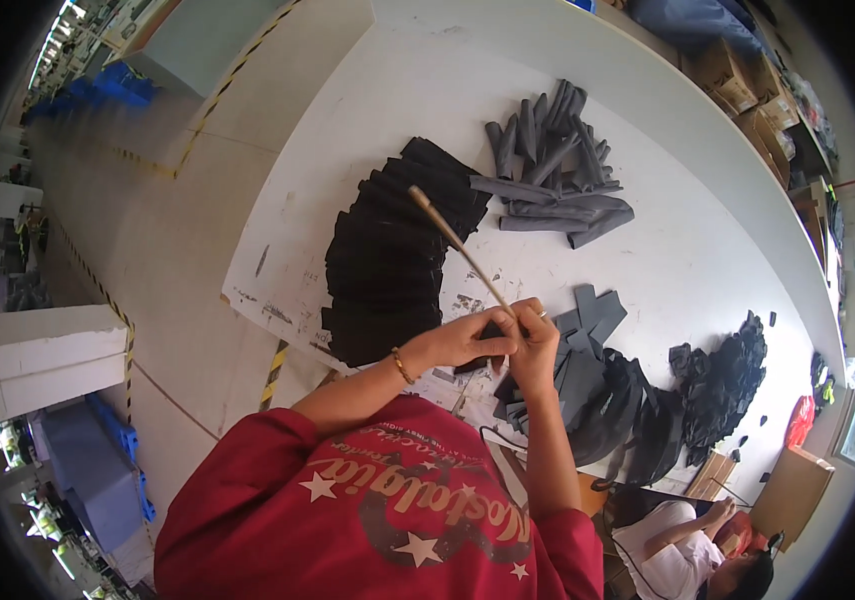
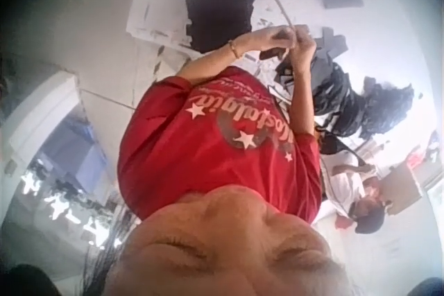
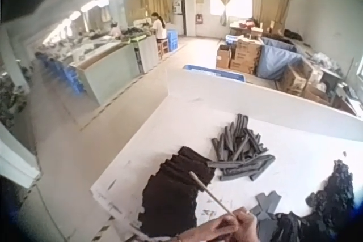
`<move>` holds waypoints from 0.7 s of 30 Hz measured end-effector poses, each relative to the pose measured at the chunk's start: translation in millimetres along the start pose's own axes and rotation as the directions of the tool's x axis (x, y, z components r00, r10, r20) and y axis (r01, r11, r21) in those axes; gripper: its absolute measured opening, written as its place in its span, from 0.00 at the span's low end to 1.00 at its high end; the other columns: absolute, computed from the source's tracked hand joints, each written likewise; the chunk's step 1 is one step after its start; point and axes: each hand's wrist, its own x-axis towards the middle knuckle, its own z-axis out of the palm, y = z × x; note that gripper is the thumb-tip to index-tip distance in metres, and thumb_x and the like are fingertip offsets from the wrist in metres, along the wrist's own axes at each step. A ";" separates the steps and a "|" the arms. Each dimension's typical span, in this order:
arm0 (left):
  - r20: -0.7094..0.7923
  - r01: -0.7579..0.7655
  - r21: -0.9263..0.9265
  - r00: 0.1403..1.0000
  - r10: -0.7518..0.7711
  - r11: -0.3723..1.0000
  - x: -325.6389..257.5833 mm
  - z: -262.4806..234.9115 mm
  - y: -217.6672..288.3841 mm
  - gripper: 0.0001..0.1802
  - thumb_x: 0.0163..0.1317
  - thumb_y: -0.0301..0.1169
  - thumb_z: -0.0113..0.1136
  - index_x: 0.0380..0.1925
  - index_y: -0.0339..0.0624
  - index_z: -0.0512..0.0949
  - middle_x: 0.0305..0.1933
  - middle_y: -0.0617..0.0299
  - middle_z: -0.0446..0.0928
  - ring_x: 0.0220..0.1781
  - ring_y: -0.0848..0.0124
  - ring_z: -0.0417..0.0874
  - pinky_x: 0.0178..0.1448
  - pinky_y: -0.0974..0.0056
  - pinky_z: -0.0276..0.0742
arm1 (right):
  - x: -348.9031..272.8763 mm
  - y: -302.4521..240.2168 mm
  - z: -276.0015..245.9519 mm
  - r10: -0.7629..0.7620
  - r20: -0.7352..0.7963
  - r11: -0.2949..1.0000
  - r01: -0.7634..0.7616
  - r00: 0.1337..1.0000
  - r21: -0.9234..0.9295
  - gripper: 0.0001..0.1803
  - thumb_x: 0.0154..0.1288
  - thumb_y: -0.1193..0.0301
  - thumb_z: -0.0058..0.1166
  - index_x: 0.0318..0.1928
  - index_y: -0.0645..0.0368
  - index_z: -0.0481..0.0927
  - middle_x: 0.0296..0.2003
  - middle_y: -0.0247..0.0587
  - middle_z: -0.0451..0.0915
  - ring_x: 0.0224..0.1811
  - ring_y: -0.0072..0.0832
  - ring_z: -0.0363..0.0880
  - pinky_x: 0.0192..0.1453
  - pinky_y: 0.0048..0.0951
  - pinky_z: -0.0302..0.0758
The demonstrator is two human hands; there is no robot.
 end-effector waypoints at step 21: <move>-0.378 0.265 0.918 0.808 0.451 0.295 -53.5 -132.3 1.0 0.07 0.50 0.29 0.67 0.31 0.44 0.83 0.33 0.62 0.74 0.42 0.60 0.73 0.48 0.61 0.72 | 57.6 42.8 -55.3 0.120 0.250 0.929 -0.019 0.961 -0.371 0.10 0.68 0.69 0.51 0.44 0.59 0.81 0.20 0.39 0.75 0.23 0.24 0.74 0.31 0.26 0.71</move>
